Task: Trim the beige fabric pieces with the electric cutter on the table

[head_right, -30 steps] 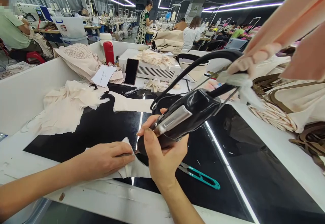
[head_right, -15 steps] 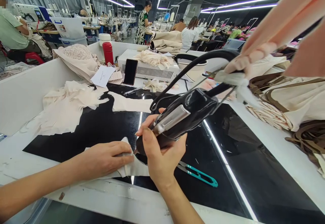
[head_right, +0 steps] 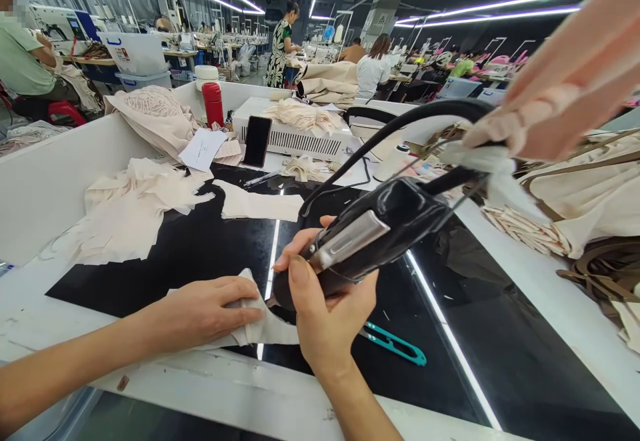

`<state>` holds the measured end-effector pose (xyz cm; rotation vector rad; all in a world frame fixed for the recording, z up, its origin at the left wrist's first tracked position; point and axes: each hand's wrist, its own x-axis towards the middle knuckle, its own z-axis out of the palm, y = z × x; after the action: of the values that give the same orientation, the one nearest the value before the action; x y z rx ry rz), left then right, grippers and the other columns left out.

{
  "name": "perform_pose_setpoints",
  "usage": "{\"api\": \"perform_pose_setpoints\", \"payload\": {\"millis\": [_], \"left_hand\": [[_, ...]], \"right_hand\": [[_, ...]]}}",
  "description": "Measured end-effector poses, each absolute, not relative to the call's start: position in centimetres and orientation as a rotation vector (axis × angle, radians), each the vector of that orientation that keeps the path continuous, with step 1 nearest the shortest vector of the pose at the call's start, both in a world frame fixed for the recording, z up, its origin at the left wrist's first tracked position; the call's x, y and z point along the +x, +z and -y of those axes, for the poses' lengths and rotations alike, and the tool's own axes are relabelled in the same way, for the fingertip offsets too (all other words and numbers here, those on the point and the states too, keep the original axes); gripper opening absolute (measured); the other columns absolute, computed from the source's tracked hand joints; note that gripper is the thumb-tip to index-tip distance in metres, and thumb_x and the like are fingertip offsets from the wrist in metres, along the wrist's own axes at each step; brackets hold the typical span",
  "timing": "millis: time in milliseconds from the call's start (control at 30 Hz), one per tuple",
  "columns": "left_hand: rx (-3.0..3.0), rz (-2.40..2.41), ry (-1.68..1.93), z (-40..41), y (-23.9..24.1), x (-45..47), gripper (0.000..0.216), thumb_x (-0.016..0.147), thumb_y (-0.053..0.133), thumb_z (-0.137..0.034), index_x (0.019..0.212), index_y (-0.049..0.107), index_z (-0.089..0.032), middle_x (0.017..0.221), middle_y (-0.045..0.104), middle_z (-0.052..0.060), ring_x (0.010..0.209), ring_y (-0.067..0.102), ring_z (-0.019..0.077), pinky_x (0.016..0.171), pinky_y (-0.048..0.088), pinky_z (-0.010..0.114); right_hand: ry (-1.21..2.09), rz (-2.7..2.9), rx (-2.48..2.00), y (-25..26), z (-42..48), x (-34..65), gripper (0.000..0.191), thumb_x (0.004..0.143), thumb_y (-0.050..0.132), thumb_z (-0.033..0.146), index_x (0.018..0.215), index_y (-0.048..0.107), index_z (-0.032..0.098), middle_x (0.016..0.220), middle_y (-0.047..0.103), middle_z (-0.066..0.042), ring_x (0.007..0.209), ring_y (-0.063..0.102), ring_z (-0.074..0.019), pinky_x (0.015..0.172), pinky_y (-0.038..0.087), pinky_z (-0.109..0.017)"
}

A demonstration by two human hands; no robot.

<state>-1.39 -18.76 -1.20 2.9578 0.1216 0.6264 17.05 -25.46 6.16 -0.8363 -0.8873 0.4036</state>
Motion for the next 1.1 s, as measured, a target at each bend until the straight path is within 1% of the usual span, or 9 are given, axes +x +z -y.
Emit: {"api": "perform_pose_setpoints", "payload": {"millis": [167,400,567,633,700,800,900,967,1100], "left_hand": [[2.951,-0.133,0.609,18.8,-0.9,-1.5,0.022,0.106,0.058,-0.008,0.124,0.065,-0.020,0.128,0.068,0.010,0.112,0.071,0.0198,0.096,0.062,0.028],[2.948,-0.128,0.582,18.9,-0.8,-1.6,0.024,0.107,0.059,-0.009,0.127,0.065,-0.020,0.131,0.068,0.011,0.116,0.071,0.0204,0.101,0.062,0.030],[2.965,-0.104,0.581,18.6,-0.7,-1.6,0.022,0.106,0.060,-0.009,0.125,0.065,-0.019,0.129,0.069,0.011,0.115,0.072,0.0207,0.101,0.063,0.031],[2.987,-0.083,0.588,18.4,-0.6,-1.6,0.023,0.106,0.060,-0.008,0.126,0.065,-0.018,0.129,0.070,0.011,0.114,0.072,0.0203,0.101,0.064,0.031],[3.006,-0.054,0.619,18.3,-0.2,-1.6,0.025,0.105,0.059,-0.006,0.128,0.064,-0.016,0.128,0.071,0.012,0.119,0.071,0.0216,0.103,0.064,0.033],[2.978,-0.046,0.703,18.7,0.6,-1.4,0.021,0.107,0.056,-0.007,0.126,0.065,-0.012,0.125,0.073,0.014,0.121,0.070,0.0227,0.106,0.063,0.035],[2.917,-0.091,0.739,19.8,1.1,-0.5,0.019,0.110,0.052,-0.010,0.122,0.065,-0.012,0.115,0.074,0.012,0.106,0.072,0.0204,0.094,0.066,0.032],[2.918,-0.123,0.721,20.8,1.1,0.3,0.019,0.110,0.048,-0.008,0.118,0.065,-0.012,0.107,0.073,0.010,0.096,0.071,0.0198,0.084,0.065,0.031],[2.986,-0.219,0.727,22.5,0.3,1.6,0.022,0.110,0.043,-0.006,0.114,0.064,-0.012,0.094,0.069,0.007,0.084,0.069,0.0208,0.073,0.062,0.032]], "right_hand": [[0.414,0.893,-0.826,6.3,26.1,17.3,0.038,0.085,0.090,0.038,0.113,0.066,0.027,0.078,0.070,0.006,0.057,0.067,-0.0155,0.056,0.058,-0.032],[0.381,0.909,-0.859,5.8,26.0,17.1,0.040,0.086,0.089,0.041,0.114,0.063,0.027,0.077,0.070,0.005,0.056,0.067,-0.0169,0.054,0.057,-0.033],[0.414,0.906,-0.853,6.0,26.1,17.1,0.036,0.088,0.087,0.035,0.114,0.064,0.027,0.079,0.072,0.005,0.057,0.067,-0.0161,0.054,0.057,-0.031],[0.409,0.888,-0.846,6.5,26.4,17.3,0.036,0.086,0.089,0.035,0.112,0.065,0.028,0.077,0.072,0.005,0.057,0.067,-0.0165,0.052,0.056,-0.031],[0.381,0.868,-0.848,7.0,26.9,17.8,0.037,0.084,0.091,0.036,0.111,0.066,0.029,0.076,0.071,0.005,0.056,0.066,-0.0170,0.053,0.056,-0.033],[0.343,0.865,-0.857,7.4,27.7,18.6,0.039,0.081,0.093,0.038,0.110,0.068,0.029,0.076,0.070,0.005,0.056,0.066,-0.0172,0.053,0.056,-0.033],[0.332,0.862,-0.874,7.2,28.4,19.3,0.039,0.080,0.094,0.038,0.109,0.069,0.028,0.076,0.070,0.004,0.057,0.066,-0.0170,0.053,0.056,-0.032],[0.319,0.860,-0.895,6.9,28.8,19.6,0.040,0.080,0.094,0.038,0.108,0.069,0.027,0.076,0.071,0.004,0.056,0.066,-0.0170,0.054,0.057,-0.033],[0.282,0.852,-0.930,6.4,29.3,19.9,0.040,0.080,0.094,0.041,0.107,0.069,0.028,0.074,0.070,0.004,0.055,0.065,-0.0178,0.052,0.057,-0.035]]}}
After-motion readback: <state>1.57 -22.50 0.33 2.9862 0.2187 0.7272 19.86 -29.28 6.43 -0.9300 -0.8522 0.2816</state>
